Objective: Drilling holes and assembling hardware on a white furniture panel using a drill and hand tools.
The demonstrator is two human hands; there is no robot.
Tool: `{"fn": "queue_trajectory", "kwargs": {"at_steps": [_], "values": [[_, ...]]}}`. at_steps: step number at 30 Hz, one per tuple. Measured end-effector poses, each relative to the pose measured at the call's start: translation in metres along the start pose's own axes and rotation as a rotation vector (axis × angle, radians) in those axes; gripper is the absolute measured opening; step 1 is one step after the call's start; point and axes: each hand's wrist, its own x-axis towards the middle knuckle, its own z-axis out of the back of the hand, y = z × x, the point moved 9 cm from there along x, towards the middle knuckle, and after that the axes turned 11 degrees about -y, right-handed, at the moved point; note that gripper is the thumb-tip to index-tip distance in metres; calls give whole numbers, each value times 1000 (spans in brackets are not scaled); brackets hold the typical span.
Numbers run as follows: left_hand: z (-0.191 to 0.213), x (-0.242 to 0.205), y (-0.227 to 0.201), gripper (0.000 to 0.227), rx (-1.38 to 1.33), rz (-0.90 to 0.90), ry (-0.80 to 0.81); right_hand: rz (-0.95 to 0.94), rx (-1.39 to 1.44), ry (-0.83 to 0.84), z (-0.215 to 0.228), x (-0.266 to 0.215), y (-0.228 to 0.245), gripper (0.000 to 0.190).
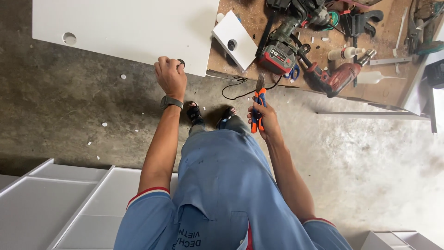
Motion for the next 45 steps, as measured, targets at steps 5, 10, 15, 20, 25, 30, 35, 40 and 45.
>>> {"fn": "queue_trajectory", "kwargs": {"at_steps": [5, 10, 15, 20, 25, 30, 35, 40, 45], "values": [[-3, -5, -4, 22, 81, -174, -27, -2, -39, 8, 1, -4, -7, 48], [-6, 4, -11, 17, 156, -165, 15, -12, -147, 42, 10, 7, -29, 42], [-20, -8, -2, 14, 224, -219, 82, -51, -171, 59, 19, 0, -40, 40], [-49, -23, 23, 14, 245, -333, 131, -47, -197, 47, 28, 1, -41, 41], [-19, -3, -1, 14, 209, -410, 192, -60, -195, 65, 24, 1, -38, 41], [-21, -1, -2, 16, 243, -429, 156, -51, -215, 79, 19, 3, -37, 40], [-25, -5, 11, 16, 238, -306, 130, -45, -229, 77, 24, 5, -39, 41], [-30, -4, 24, 21, 254, -267, 156, -36, -281, 100, 29, 4, -40, 40], [-20, 7, 11, 34, 274, -279, 121, -102, -244, 209, 13, 2, -63, 43]]}}
